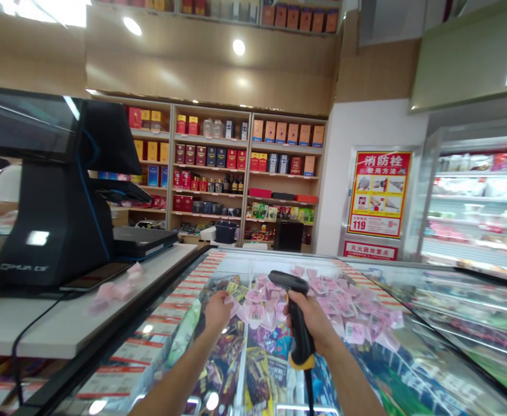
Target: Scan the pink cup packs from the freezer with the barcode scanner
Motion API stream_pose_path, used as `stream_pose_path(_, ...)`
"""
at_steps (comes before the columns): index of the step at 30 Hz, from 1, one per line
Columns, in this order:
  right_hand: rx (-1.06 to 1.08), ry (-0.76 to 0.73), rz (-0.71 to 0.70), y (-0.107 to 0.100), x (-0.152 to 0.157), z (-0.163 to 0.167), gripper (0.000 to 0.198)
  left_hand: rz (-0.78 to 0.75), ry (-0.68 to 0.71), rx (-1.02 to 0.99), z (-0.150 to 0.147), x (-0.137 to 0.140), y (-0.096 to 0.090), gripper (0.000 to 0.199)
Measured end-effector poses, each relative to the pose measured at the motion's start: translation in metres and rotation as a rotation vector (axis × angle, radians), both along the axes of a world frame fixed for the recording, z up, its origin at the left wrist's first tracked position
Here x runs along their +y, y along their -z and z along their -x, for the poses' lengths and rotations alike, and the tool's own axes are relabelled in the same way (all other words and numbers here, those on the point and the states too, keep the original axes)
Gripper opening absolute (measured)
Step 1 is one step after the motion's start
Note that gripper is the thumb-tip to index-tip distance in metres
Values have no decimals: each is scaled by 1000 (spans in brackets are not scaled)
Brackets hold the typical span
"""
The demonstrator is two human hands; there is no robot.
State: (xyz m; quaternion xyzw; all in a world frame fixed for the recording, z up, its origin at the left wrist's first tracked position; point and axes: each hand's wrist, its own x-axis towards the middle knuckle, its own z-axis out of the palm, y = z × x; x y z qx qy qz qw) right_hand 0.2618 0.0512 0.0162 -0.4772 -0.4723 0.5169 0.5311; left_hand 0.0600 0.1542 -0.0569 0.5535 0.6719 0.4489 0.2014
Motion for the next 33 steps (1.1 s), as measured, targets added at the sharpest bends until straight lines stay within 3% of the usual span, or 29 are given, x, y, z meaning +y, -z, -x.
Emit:
stream_pose_path(7,58,-22,7,12,7,8,31,-146,91,183,-53,3,17,56)
stream_pose_path(14,70,-2,32,18,18,5,34,-243,95,273,-96,9,28,59)
stream_pose_path(21,143,-7,19,29,33,-9,38,-196,234,306,-111,10,17,61)
stream_pose_path(27,176,35,32,38,37,-14,39,-165,437,194,-126,2,1,54)
stream_pose_path(33,235,23,44,41,40,-4,35,-93,396,-130,-84,-15,-27,49)
